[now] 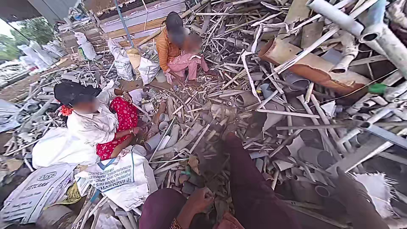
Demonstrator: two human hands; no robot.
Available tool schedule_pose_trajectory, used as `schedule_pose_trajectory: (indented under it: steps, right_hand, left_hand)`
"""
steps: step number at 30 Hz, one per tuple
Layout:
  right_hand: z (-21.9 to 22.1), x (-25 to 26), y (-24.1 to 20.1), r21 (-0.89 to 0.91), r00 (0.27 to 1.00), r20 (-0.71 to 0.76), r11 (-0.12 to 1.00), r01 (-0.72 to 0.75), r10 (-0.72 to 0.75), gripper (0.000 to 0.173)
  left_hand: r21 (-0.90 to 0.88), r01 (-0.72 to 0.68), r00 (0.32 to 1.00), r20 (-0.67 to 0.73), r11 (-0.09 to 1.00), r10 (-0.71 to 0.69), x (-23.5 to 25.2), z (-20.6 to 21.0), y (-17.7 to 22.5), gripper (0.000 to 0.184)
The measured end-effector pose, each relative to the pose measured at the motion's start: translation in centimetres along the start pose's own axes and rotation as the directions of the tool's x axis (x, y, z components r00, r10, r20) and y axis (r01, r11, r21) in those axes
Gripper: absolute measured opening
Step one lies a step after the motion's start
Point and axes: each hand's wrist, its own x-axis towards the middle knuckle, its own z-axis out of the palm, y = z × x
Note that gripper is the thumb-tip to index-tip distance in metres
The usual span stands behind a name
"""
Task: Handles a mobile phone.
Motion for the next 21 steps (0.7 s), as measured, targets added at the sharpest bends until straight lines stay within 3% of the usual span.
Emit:
schedule_pose_trajectory:
  steps: [4, 8, 11, 13, 17, 21]
  right_hand:
    - [0.6, 2.5, 1.7, -0.085, 0.997, 0.064, 0.995, 0.051, -0.046, 0.071]
    - [1.7, 5.0, 2.4, -0.248, 0.999, 0.028, 0.968, 0.044, -0.038, 0.072]
    - [0.9, 2.3, 0.8, -0.110, 1.000, 0.014, 0.994, -0.024, 0.026, 0.071]
    - [-0.2, 0.1, -0.8, -0.120, 0.998, 0.048, 0.992, -0.040, 0.046, 0.070]
    - [0.4, 1.1, -0.4, 0.014, 0.999, -0.027, 1.000, -0.027, 0.027, 0.061]
    - [-1.1, -1.9, -1.1, -0.195, 0.992, -0.002, 0.973, 0.125, -0.128, 0.061]
  left_hand:
    - [0.001, 0.024, 0.999, 0.034, 1.000, -0.024, 0.6, 0.0, 0.0, 0.040]
    - [-0.004, 0.035, 0.998, 0.060, 0.999, -0.035, 0.8, 0.0, 0.2, 0.041]
    - [0.011, 0.038, 0.997, 0.068, 0.999, -0.039, 0.5, -0.2, 0.4, 0.040]
    - [-0.006, 0.024, 0.998, 0.063, 1.000, -0.023, 0.4, -0.1, 0.1, 0.040]
    - [-0.043, 0.018, 0.998, 0.054, 0.999, -0.016, 0.0, -0.1, 0.2, 0.040]
    - [-0.054, 0.000, 0.999, 0.037, 0.999, 0.002, -0.3, -0.3, 0.0, 0.039]
